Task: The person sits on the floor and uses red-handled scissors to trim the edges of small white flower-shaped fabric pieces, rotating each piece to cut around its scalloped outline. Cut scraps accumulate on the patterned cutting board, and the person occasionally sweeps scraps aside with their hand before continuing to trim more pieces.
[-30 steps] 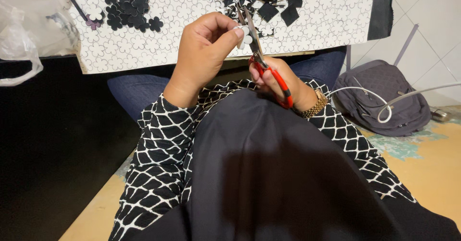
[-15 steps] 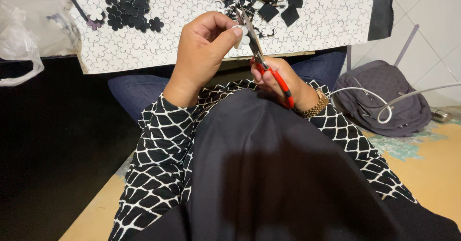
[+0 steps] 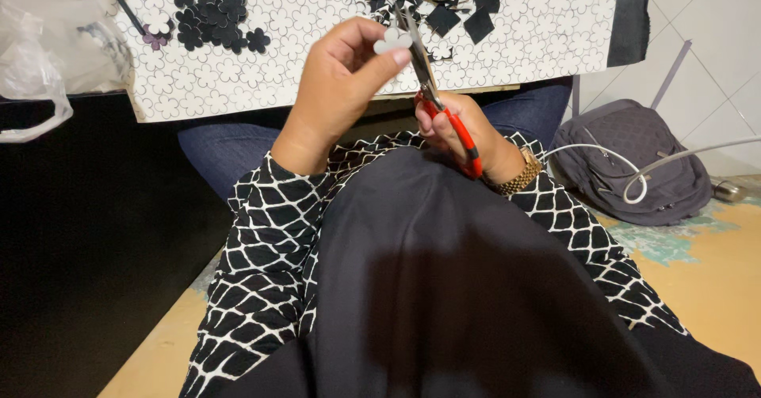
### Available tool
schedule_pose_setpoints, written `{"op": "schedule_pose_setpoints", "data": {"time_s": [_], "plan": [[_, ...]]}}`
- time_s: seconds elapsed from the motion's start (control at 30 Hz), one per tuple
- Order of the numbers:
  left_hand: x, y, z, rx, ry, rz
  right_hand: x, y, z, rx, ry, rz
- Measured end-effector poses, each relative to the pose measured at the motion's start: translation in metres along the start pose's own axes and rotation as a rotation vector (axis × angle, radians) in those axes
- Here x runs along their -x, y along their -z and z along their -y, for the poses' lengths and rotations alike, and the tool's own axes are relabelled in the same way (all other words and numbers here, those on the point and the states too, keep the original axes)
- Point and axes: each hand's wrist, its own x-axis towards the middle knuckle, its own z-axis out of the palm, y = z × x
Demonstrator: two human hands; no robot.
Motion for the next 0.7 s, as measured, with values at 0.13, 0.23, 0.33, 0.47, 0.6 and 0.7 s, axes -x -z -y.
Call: {"op": "schedule_pose_setpoints", "data": {"time_s": [0.13,0.23,0.33,0.47,0.6,0.7], "plan": [[0.0018,-0.0016,0.0050,-0.007,0.000,0.010,-0.0014,-0.0011,-0.0010,-0.059,-0.010,-0.003],[0.0023,-0.0006,0.0063,-0.015,-0.004,-0.002,-0.0002,-0.0014,0.0023,-0.014,-0.005,0.006],[0.0034,-0.0009,0.0052,-0.050,0.005,-0.012,-0.0009,-0.0038,0.0053,-0.053,-0.012,0.031],[0.0046,-0.0045,0.0028,-0.044,0.030,-0.027,-0.0018,-0.0062,0.0074,-0.029,0.016,0.025],[0.0038,-0.0079,0.0015,-0.047,0.034,-0.034,-0.0032,-0.0073,0.0054,-0.038,0.041,0.011],[0.0041,-0.0085,0.0016,-0.039,0.041,-0.037,-0.0034,-0.0065,0.0024,-0.040,0.051,-0.002]]}}
